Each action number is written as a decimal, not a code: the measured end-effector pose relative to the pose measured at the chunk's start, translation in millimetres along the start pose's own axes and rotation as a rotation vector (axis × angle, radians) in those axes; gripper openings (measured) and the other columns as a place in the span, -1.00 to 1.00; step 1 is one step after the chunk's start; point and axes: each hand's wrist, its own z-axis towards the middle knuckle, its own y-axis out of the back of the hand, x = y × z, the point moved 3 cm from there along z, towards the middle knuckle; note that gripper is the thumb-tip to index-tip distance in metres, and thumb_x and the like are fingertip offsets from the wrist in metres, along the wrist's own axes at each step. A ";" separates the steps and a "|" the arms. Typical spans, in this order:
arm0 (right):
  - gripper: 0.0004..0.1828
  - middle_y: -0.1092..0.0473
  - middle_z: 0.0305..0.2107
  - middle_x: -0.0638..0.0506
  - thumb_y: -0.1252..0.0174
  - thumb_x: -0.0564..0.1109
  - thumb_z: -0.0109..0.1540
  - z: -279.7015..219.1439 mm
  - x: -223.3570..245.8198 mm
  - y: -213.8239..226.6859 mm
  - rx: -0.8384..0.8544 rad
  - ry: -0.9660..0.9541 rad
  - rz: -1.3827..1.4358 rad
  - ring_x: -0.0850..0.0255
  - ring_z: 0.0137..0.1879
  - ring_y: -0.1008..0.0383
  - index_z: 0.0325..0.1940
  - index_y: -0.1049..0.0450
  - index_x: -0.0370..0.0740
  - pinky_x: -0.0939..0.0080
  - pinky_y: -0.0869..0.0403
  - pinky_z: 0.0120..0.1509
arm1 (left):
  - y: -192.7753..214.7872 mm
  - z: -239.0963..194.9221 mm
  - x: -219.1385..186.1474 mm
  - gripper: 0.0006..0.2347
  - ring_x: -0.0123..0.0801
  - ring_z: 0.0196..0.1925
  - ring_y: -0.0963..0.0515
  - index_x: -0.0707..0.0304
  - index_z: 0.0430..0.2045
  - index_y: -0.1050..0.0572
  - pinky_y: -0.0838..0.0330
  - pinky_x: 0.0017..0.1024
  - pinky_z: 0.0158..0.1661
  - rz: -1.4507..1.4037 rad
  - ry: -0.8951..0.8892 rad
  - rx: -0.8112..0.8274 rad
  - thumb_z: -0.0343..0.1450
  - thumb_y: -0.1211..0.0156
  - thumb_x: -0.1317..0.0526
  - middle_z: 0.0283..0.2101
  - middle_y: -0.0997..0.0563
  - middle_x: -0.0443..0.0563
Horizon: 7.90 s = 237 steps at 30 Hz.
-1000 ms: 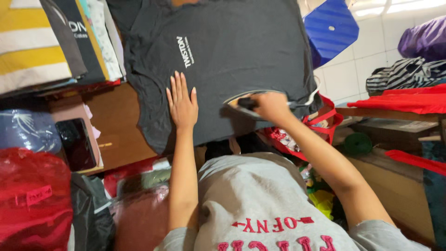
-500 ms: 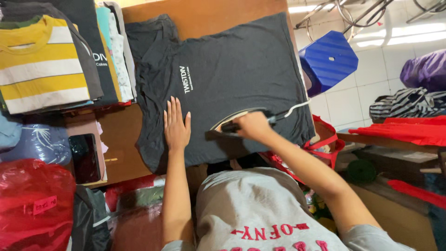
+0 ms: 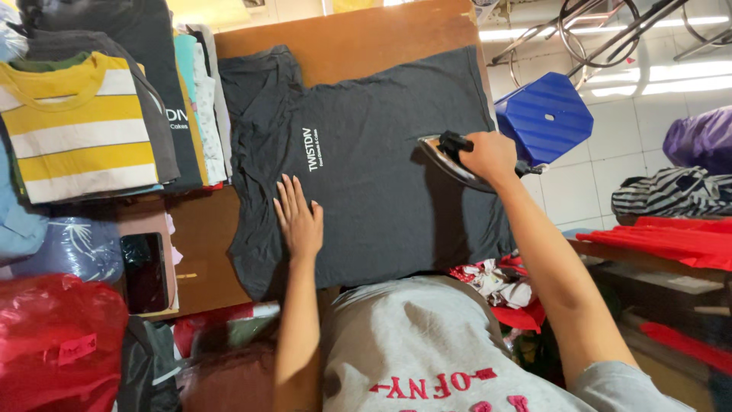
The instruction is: The person irons a dark gray t-shirt on a wooden table using a steam iron. They smooth the fabric with their hands, iron the front and back, and then fold the shirt into a neat rectangle.
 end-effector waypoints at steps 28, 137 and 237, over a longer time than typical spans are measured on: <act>-0.74 -0.53 -0.42 -0.22 -0.19 0.07 0.22 207.0 -29.8 18.3 -0.331 -0.207 0.103 -0.26 -0.27 -0.55 -0.30 -0.66 -0.11 -0.22 -0.48 -0.18 | -33.8 91.2 -71.4 -0.48 -0.26 0.58 -0.06 0.18 0.45 -0.17 0.23 0.08 0.48 0.073 0.033 0.012 0.55 0.06 0.03 0.55 -0.13 -0.07; -0.71 -0.54 -0.48 -0.19 -0.20 -0.05 0.09 91.7 328.9 -29.1 -0.049 0.713 0.134 -0.12 -0.38 -0.58 -0.14 -0.67 0.01 -0.09 -0.50 -0.26 | 17.0 40.8 22.7 -0.47 -0.15 0.60 -0.02 0.45 0.43 -0.14 0.17 -0.04 0.49 0.168 0.450 -0.222 0.59 0.11 0.07 0.56 -0.06 0.16; -0.77 -0.56 -0.40 -0.04 -0.32 -0.03 0.03 69.1 147.4 -17.1 -0.051 0.798 0.032 -0.06 -0.34 -0.57 -0.23 -0.58 -0.01 -0.06 -0.48 -0.26 | 11.3 37.8 5.1 -0.48 -0.27 0.61 -0.01 0.28 0.47 -0.10 0.33 0.06 0.50 0.063 0.385 -0.136 0.52 0.11 0.30 0.56 -0.09 -0.02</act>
